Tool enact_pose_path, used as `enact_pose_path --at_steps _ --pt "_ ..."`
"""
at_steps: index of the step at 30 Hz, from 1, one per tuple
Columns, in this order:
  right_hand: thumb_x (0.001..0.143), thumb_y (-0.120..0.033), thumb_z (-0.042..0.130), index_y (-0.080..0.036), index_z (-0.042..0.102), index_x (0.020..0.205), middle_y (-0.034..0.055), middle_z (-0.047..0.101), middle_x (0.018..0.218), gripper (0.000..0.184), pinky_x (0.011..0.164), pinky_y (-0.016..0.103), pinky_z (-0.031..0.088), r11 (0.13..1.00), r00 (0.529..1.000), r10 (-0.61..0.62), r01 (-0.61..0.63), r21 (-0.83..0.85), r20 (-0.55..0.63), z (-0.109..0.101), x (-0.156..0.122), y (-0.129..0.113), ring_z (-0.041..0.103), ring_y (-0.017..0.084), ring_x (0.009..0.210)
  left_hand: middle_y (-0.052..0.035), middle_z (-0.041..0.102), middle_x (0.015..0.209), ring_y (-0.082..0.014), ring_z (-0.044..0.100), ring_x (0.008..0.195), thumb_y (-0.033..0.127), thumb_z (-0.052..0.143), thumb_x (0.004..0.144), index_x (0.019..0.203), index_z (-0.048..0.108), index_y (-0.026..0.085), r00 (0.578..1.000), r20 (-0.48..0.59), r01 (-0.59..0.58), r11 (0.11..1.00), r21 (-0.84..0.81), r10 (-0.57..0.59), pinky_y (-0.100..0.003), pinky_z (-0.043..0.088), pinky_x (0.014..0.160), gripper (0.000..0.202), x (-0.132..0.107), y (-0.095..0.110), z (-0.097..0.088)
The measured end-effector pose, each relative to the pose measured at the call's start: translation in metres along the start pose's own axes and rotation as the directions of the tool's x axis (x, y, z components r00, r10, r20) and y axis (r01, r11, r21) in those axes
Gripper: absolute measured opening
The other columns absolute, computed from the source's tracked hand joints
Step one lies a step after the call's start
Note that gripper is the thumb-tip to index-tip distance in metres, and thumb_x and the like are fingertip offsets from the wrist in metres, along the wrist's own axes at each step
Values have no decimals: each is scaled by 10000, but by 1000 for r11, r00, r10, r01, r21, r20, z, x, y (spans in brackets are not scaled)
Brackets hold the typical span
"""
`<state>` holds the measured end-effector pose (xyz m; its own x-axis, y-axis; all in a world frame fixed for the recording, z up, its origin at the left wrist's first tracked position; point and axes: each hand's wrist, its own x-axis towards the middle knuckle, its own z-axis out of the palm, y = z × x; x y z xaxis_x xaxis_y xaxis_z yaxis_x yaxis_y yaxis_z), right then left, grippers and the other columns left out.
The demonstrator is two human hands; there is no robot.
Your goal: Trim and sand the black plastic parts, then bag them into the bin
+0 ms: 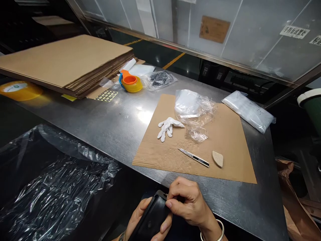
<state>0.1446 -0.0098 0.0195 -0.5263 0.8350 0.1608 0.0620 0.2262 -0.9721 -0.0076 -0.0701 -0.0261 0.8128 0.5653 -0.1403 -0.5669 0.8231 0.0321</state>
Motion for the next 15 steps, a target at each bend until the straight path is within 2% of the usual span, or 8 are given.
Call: enact_pose_path --at_steps 2,4,6,9,11,13,15 --pt "817 -260 577 -183 629 735 14 527 693 124 566 251 424 1000 1000 3 -3 9 -17 1 -2 2 499 116 620 -47 529 468 -98 421 327 655 417 711 702 616 53 1000 3 5 1000 0 -5 -231 106 313 634 0 0 1" --pt "817 -243 578 -192 645 832 17 533 723 86 583 252 429 1000 1000 5 -5 15 -25 1 -3 3 509 119 643 -49 536 476 -101 437 335 643 408 723 721 620 48 1000 15 1 1000 -19 -1 -231 106 311 631 0 0 1" --pt "820 -235 574 -204 644 924 19 534 751 129 599 253 436 1000 999 -3 4 9 -33 1 -3 3 518 120 666 -52 545 482 -106 458 343 630 392 738 739 623 40 999 35 -3 999 -42 5 -228 112 306 634 1 0 -1" --pt "830 -251 556 -194 627 827 14 523 735 90 594 249 432 1000 999 -10 9 -27 -41 3 -3 2 510 118 653 -64 562 498 -110 494 364 624 384 750 759 622 17 998 58 -1 997 -73 6 -216 142 298 652 1 0 -5" --pt "840 -292 540 -185 568 742 11 518 708 147 588 249 432 998 999 1 -4 -68 -46 4 -4 3 504 119 641 -72 570 512 -117 526 388 625 380 760 775 620 4 998 61 10 996 -87 -4 -204 190 301 666 3 1 -7" --pt "870 -375 479 -190 495 689 4 511 670 260 573 242 439 980 997 16 -32 -198 -82 2 -3 6 505 118 616 -80 586 545 -129 563 422 601 355 795 808 626 0 999 47 -9 997 -76 12 -192 271 329 659 5 5 -6" --pt "913 -416 371 -198 441 673 -1 495 644 332 558 236 441 922 985 28 -91 -375 -172 -4 1 14 500 116 590 -94 627 657 -144 601 484 534 322 846 910 633 18 995 -3 -98 994 -45 98 -197 363 386 606 8 10 -2"
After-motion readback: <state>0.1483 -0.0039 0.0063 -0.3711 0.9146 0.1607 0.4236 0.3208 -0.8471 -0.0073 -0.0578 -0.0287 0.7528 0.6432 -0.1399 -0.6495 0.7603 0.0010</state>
